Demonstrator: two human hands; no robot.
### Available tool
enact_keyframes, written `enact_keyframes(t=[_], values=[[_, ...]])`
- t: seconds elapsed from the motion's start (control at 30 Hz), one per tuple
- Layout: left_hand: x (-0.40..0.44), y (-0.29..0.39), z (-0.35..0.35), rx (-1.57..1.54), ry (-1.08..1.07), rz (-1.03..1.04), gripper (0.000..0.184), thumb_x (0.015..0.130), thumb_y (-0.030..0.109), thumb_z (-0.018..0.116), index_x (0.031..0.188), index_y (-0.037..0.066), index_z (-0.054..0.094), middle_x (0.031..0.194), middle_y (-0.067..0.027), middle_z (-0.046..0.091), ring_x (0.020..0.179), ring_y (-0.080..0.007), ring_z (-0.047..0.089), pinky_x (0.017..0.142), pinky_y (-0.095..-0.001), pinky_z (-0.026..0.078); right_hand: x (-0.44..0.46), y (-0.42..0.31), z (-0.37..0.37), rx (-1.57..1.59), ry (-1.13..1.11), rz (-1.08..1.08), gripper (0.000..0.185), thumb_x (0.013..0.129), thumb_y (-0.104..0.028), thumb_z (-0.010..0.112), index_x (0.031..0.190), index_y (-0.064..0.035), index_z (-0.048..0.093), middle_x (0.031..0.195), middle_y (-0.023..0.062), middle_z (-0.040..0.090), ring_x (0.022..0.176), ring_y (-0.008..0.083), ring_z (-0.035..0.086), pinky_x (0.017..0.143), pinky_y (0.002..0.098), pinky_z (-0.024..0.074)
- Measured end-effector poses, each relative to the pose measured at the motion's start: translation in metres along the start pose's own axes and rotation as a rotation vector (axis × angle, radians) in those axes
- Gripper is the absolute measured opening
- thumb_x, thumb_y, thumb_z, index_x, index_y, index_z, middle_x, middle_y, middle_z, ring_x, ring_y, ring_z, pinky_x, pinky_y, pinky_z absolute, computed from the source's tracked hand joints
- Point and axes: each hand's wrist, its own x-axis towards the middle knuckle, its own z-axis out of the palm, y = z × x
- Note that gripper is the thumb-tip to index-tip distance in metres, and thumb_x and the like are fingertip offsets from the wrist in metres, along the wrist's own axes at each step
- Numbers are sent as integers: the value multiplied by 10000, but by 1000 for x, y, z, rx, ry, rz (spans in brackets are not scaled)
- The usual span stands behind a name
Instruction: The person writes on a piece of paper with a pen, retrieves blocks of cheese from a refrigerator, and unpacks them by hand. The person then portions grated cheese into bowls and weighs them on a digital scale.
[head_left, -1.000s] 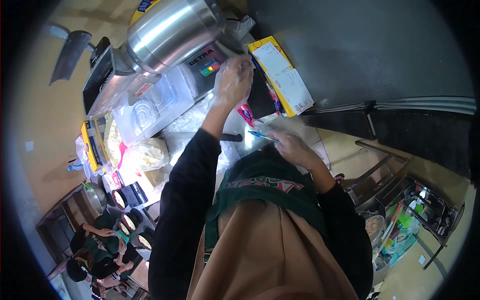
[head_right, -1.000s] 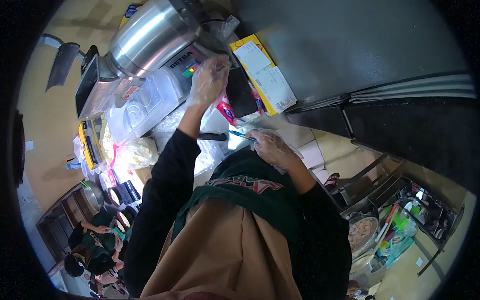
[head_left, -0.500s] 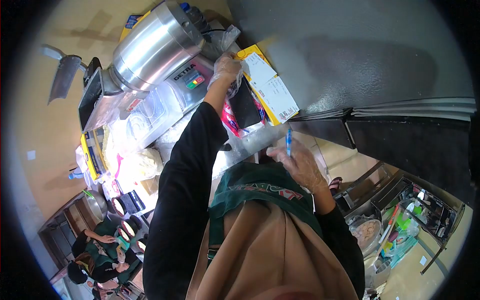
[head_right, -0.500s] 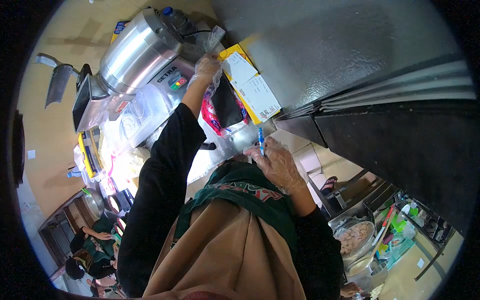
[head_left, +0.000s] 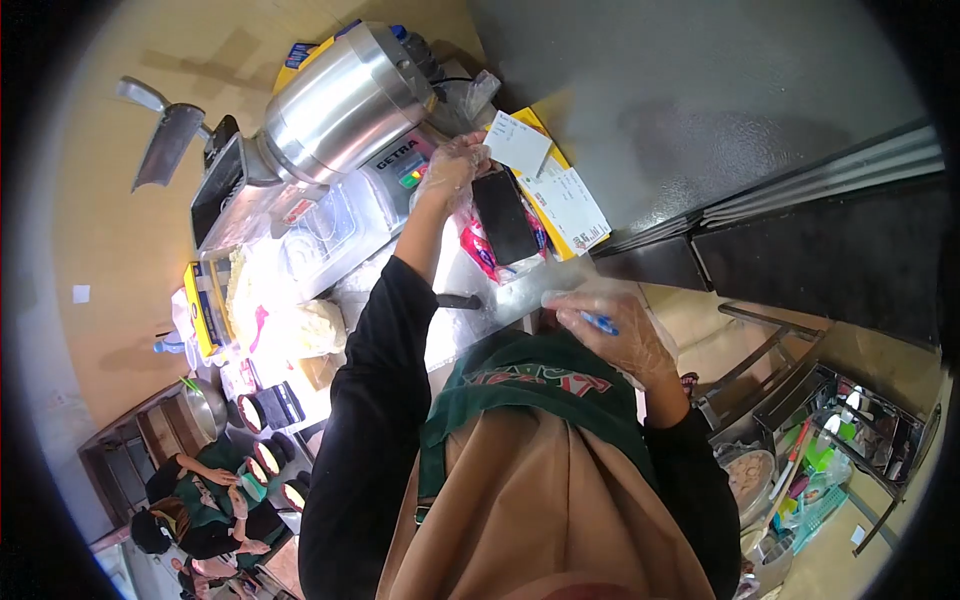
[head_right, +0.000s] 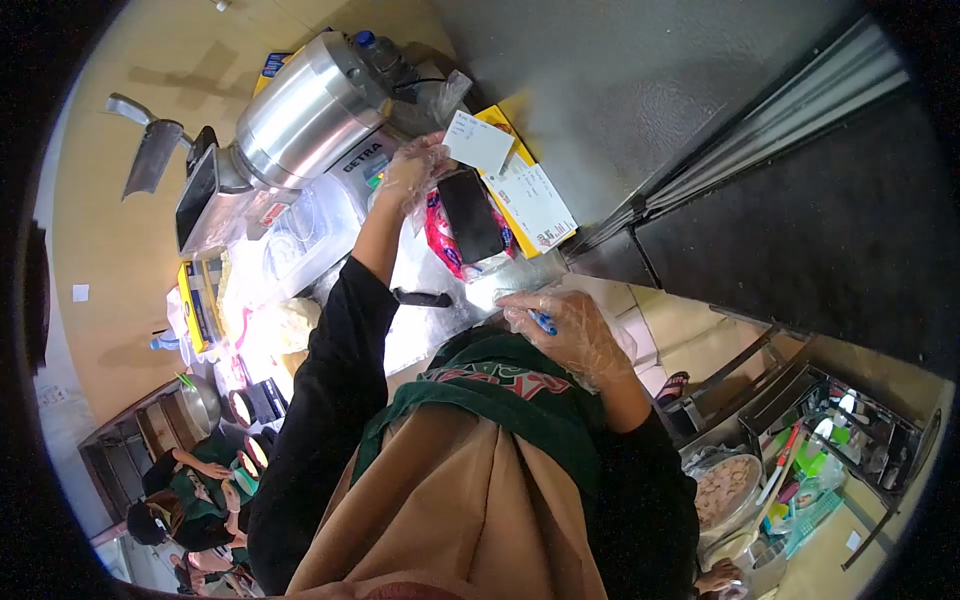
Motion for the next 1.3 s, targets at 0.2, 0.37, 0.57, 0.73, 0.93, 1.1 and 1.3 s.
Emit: enact_keyframes(t=[0.2, 0.37, 0.57, 0.73, 0.93, 1.1, 1.3], values=[[-48, 39, 21, -98, -18, 118, 348, 939, 93, 529, 1258, -40, 499, 1110, -85, 618, 952, -139, 589, 855, -255, 466, 5, -21, -10, -204, -13, -194, 132, 822, -78, 643, 944, -60, 689, 846, 119, 689, 760, 285, 657, 686, 361, 503], [-132, 79, 40, -351, -201, 265, 351, 936, 105, 553, 1250, -43, 498, 1158, -94, 607, 1024, -159, 593, 860, -271, 487, 5, -40, -29, -150, 141, -572, 158, 837, -128, 617, 967, -75, 689, 770, 119, 661, 625, 287, 620, 590, 359, 480], [-196, 115, 67, -402, -375, 340, 334, 908, 120, 610, 1212, 0, 540, 1126, -85, 624, 982, -157, 613, 814, -292, 518, -18, -76, -48, 50, 455, -595, 250, 870, -174, 529, 990, -5, 668, 741, 54, 673, 560, 159, 601, 518, 292, 460], [-253, 138, 88, -196, -390, 440, 427, 859, 191, 672, 1186, -46, 535, 1113, -131, 622, 931, -193, 624, 775, -280, 507, -31, -86, -83, -9, 623, -1056, 244, 914, -207, 547, 943, 19, 635, 698, 78, 655, 559, 154, 594, 467, 262, 455], [-280, 160, 146, -43, -431, 792, 261, 896, 25, 560, 1152, -23, 571, 1049, -106, 546, 852, -140, 572, 754, -279, 474, -64, -112, -125, 161, 750, -1215, 390, 916, -459, 548, 840, -76, 551, 720, 69, 597, 560, 171, 531, 497, 369, 439], [-265, 168, 192, -82, -418, 932, 265, 911, -1, 534, 1174, -22, 564, 1007, -71, 522, 818, -116, 548, 734, -249, 455, -74, -126, -138, 152, 893, -1473, 519, 1003, -453, 326, 933, 2, 566, 697, 73, 552, 536, 159, 545, 471, 325, 490], [-248, 161, 221, -92, -302, 942, 253, 916, 13, 552, 1168, 2, 559, 960, -10, 495, 758, -62, 492, 658, -210, 426, -28, -146, -114, 222, 1289, -1209, 283, 853, -292, 680, 855, -47, 539, 620, 79, 571, 488, 158, 552, 468, 272, 479]])
